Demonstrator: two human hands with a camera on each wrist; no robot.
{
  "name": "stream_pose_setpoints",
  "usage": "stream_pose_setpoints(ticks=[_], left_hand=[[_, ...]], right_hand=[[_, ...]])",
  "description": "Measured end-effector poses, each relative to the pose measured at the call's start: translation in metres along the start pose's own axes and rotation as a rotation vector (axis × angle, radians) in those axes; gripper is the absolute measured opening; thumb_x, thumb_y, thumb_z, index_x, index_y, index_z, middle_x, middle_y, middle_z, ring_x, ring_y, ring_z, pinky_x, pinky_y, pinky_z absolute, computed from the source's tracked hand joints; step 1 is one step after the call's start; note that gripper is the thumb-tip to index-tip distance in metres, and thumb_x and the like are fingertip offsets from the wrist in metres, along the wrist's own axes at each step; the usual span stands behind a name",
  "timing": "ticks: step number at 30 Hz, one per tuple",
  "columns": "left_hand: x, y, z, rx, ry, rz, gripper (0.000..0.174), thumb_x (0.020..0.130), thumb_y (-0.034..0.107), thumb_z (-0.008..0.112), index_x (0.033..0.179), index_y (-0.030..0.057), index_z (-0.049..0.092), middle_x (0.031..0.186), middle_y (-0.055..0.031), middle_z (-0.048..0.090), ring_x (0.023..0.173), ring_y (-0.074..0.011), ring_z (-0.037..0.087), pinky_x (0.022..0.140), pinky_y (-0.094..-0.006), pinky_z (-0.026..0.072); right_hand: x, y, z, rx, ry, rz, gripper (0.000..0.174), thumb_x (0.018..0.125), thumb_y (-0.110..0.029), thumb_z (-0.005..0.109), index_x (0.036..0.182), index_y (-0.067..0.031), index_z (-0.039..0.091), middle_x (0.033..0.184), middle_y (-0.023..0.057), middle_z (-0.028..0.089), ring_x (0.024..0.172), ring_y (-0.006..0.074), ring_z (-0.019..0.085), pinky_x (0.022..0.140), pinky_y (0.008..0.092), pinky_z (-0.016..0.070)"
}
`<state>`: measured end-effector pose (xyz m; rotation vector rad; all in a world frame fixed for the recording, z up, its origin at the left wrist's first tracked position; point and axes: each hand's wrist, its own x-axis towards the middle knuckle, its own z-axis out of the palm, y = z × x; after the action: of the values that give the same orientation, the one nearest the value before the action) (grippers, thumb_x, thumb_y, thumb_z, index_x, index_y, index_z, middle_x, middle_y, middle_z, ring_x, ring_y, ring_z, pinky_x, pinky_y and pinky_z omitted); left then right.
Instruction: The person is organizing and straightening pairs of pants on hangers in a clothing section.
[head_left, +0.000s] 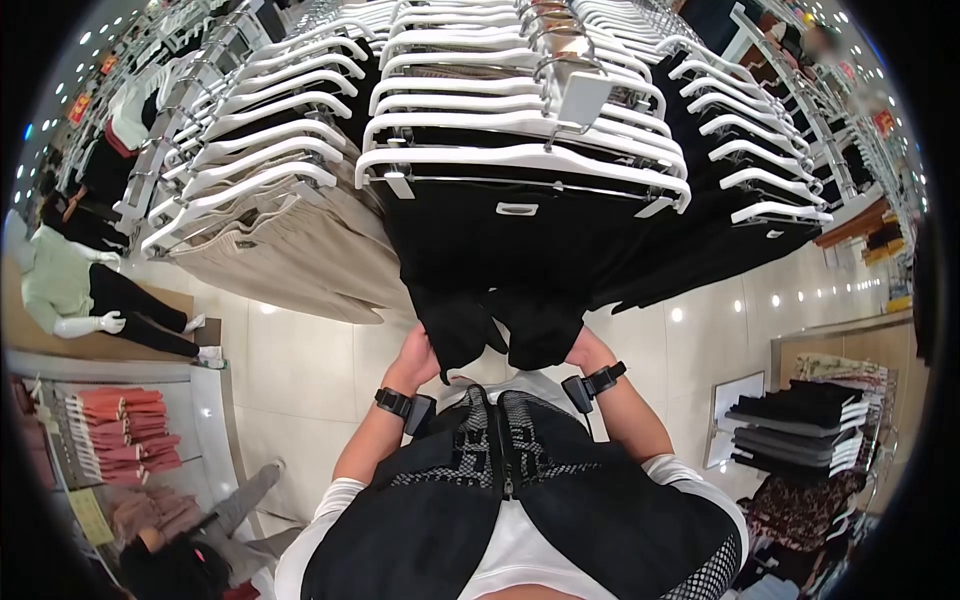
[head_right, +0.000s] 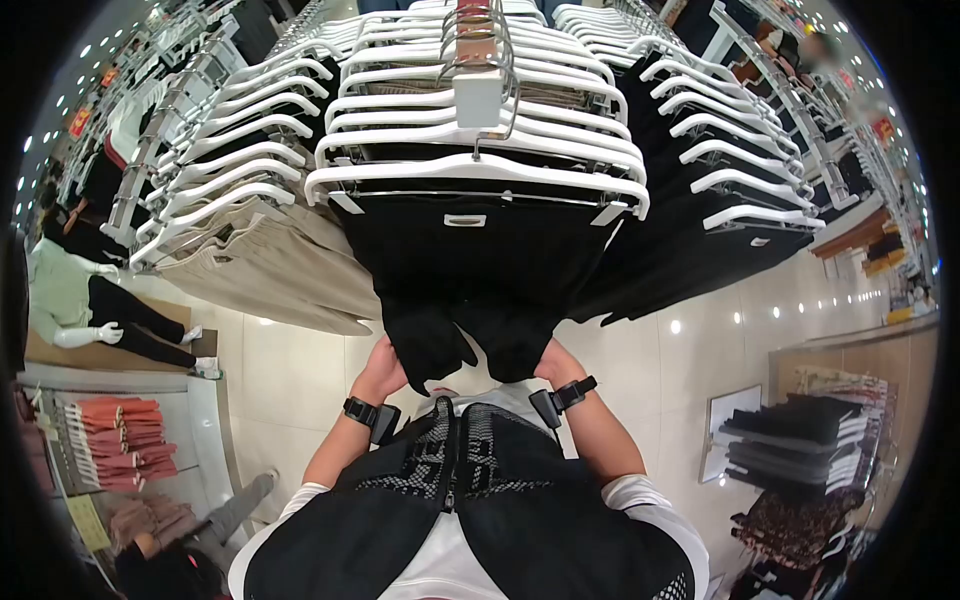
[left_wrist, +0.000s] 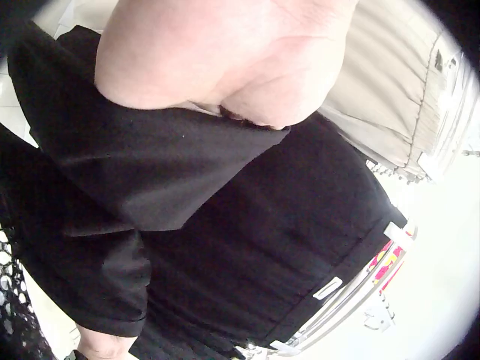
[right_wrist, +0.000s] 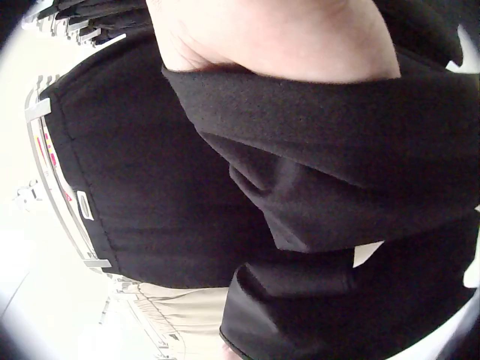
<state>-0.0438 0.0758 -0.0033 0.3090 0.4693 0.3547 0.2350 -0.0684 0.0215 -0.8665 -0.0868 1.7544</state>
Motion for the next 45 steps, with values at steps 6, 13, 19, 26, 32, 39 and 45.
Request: stream_pose_setpoints(ticks=[6, 13, 19, 26, 32, 39, 45], left_hand=[[0.000, 0.017, -0.003, -0.031, 0.027, -0.102, 0.050, 0.111, 0.029, 0.037, 0.144, -0.0051, 0.053, 0.144, -0.0158, 0.061, 0.130, -0.0273, 0.061, 0.113, -0.0394, 0.0484], [0.018, 0.009, 0.016, -0.013, 0.024, -0.093, 0.052, 0.112, 0.030, 0.035, 0.146, -0.0047, 0.051, 0.148, -0.0166, 0.058, 0.133, -0.0288, 0.059, 0.116, -0.0416, 0.0459], [0.028, -0.022, 0.026, 0.008, 0.011, 0.027, 0.052, 0.112, 0.030, 0.033, 0.148, -0.0043, 0.050, 0.150, -0.0164, 0.056, 0.136, -0.0295, 0.057, 0.118, -0.0426, 0.0438], [0.038, -0.060, 0.045, -0.026, 0.067, 0.120, 0.052, 0.111, 0.029, 0.034, 0.144, -0.0056, 0.053, 0.147, -0.0164, 0.059, 0.134, -0.0300, 0.058, 0.118, -0.0434, 0.0436], [0.050, -0.083, 0.057, -0.055, 0.164, 0.132, 0.048, 0.109, 0.029, 0.036, 0.138, -0.0034, 0.059, 0.138, -0.0139, 0.066, 0.125, -0.0273, 0.064, 0.109, -0.0407, 0.0500], [0.054, -0.076, 0.042, -0.086, 0.076, 0.120, 0.051, 0.110, 0.029, 0.035, 0.142, -0.0053, 0.055, 0.145, -0.0157, 0.061, 0.133, -0.0297, 0.059, 0.117, -0.0427, 0.0434], [0.050, -0.050, 0.043, -0.041, 0.018, 0.122, 0.054, 0.111, 0.035, 0.034, 0.144, -0.0033, 0.054, 0.147, -0.0155, 0.060, 0.134, -0.0302, 0.058, 0.118, -0.0434, 0.0427]], right_hand=[[-0.003, 0.020, 0.004, 0.056, 0.075, -0.039, 0.044, 0.108, -0.029, 0.055, 0.142, -0.0020, 0.057, 0.127, 0.0066, 0.071, 0.102, 0.0164, 0.071, 0.084, 0.0326, 0.0605], [-0.009, 0.014, -0.022, 0.054, 0.073, -0.022, 0.043, 0.108, -0.031, 0.056, 0.140, -0.0017, 0.059, 0.124, 0.0067, 0.072, 0.100, 0.0160, 0.072, 0.083, 0.0314, 0.0606], [-0.016, -0.006, -0.044, 0.036, -0.145, 0.105, 0.040, 0.107, -0.033, 0.058, 0.133, -0.0030, 0.063, 0.117, 0.0045, 0.072, 0.093, 0.0133, 0.071, 0.077, 0.0271, 0.0589], [-0.027, -0.043, -0.066, -0.063, -0.136, 0.262, 0.039, 0.107, -0.029, 0.059, 0.135, -0.0017, 0.062, 0.119, 0.0056, 0.072, 0.096, 0.0123, 0.071, 0.080, 0.0261, 0.0600], [-0.033, -0.059, -0.075, -0.125, -0.113, 0.232, 0.038, 0.106, -0.025, 0.060, 0.135, 0.0000, 0.062, 0.121, 0.0074, 0.072, 0.097, 0.0122, 0.072, 0.081, 0.0234, 0.0601], [-0.020, -0.065, -0.084, -0.099, -0.116, 0.279, 0.040, 0.105, -0.026, 0.062, 0.136, -0.0005, 0.062, 0.121, 0.0073, 0.073, 0.095, 0.0132, 0.073, 0.079, 0.0246, 0.0605], [0.000, -0.047, -0.079, -0.040, -0.122, 0.233, 0.038, 0.105, -0.025, 0.062, 0.136, -0.0016, 0.062, 0.120, 0.0061, 0.073, 0.095, 0.0132, 0.073, 0.080, 0.0256, 0.0605]])
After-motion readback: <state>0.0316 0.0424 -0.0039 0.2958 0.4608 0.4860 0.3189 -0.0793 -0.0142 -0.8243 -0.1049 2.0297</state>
